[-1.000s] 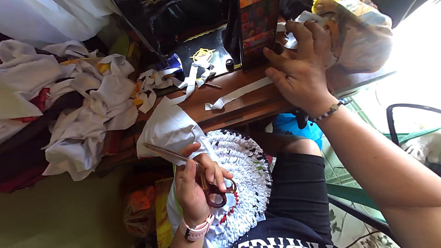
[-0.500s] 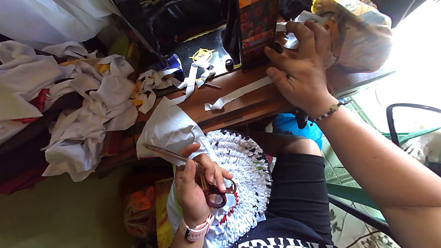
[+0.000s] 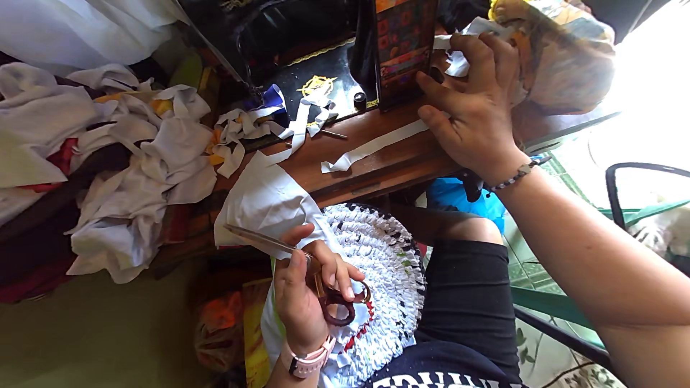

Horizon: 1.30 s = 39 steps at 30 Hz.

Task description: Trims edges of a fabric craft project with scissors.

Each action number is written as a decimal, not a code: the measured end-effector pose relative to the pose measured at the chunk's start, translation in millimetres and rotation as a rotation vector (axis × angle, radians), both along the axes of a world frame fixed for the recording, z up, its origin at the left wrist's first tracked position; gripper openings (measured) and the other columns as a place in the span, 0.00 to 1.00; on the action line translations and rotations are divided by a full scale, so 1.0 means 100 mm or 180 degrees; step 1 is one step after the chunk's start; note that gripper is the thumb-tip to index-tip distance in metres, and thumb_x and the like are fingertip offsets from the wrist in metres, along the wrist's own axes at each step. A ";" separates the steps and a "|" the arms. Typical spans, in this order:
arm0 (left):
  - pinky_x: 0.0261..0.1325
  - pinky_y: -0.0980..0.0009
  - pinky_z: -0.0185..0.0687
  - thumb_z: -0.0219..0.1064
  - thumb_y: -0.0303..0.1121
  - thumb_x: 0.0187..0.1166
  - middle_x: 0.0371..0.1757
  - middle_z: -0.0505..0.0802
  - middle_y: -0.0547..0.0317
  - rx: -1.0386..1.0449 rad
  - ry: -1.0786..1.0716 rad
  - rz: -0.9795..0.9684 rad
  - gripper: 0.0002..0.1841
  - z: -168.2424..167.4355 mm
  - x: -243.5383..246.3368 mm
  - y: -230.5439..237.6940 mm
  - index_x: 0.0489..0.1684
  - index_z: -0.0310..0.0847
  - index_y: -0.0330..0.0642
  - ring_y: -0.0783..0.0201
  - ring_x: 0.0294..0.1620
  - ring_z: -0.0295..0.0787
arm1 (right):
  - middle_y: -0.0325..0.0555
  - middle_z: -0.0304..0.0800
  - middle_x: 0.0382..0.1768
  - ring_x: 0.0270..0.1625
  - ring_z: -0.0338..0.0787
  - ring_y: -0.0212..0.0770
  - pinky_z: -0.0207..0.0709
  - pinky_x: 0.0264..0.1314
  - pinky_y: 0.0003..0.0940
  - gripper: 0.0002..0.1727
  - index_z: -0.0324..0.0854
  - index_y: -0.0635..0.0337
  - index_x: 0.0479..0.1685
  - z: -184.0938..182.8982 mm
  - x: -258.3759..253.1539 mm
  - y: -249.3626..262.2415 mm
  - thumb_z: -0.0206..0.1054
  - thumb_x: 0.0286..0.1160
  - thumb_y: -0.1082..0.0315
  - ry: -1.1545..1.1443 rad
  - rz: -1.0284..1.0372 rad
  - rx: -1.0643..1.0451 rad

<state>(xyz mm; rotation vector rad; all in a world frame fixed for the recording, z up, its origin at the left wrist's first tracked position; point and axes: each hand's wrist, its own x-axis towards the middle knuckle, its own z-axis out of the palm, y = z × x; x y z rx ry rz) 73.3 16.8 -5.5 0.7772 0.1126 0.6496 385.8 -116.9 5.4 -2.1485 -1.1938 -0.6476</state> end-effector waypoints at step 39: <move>0.35 0.52 0.96 0.54 0.45 0.92 0.21 0.85 0.55 0.0007 -0.0010 0.0009 0.20 0.00 0.01 0.00 0.69 0.72 0.40 0.55 0.19 0.90 | 0.58 0.62 0.88 0.91 0.50 0.70 0.32 0.87 0.79 0.28 0.86 0.32 0.72 -0.01 -0.01 0.01 0.51 0.85 0.36 -0.0086 0.0217 -0.0110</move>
